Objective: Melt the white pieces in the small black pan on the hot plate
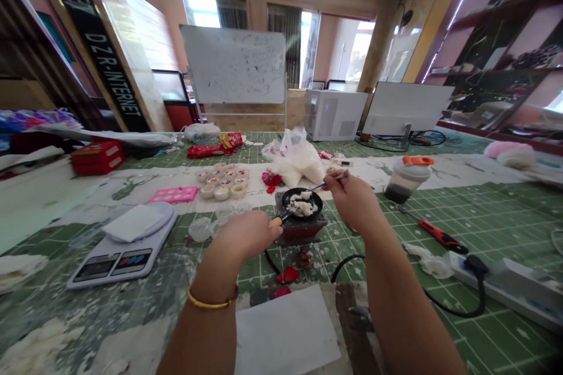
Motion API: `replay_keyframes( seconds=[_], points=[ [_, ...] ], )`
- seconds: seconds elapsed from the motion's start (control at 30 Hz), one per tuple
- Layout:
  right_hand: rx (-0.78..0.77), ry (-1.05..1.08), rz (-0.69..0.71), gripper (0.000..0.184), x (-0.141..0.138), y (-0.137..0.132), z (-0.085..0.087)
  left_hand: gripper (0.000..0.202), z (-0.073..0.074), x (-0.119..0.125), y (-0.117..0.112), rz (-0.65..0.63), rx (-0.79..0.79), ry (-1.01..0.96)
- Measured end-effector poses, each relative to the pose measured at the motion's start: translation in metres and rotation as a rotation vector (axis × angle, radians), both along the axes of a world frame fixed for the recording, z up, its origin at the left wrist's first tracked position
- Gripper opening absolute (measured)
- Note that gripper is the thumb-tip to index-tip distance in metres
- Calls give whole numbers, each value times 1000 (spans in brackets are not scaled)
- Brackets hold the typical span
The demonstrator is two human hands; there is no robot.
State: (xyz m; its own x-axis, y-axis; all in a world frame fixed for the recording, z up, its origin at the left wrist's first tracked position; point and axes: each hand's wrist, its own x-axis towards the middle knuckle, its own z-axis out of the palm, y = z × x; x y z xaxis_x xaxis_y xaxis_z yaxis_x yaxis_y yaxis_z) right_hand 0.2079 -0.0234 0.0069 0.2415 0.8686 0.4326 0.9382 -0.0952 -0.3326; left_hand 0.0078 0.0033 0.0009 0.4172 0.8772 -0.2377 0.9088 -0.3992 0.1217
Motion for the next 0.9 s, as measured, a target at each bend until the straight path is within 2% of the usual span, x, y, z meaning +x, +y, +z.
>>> replay_keyframes(
  seconds=[0.17, 0.3, 0.43, 0.6, 0.77, 0.9],
  points=[
    [-101, -22, 51, 32, -3, 3, -3, 53, 2, -1, -2, 0, 10, -39],
    [-54, -30, 57, 34, -6, -1, 0, 51, 4, -1, -3, -12, 1, -33],
    [-131, -37, 61, 32, -7, -5, 3, 50, 4, -1, -3, 3, 6, -36],
    [-65, -36, 59, 36, -8, -11, 5, 52, 2, 0, -2, -15, 16, -27],
    [-116, -51, 87, 31, -10, -10, 4, 56, -2, -2, 1, -23, 10, -31],
    [6, -15, 89, 37, -9, -19, 10, 59, -2, -3, 1, -48, 51, -61]
  ],
)
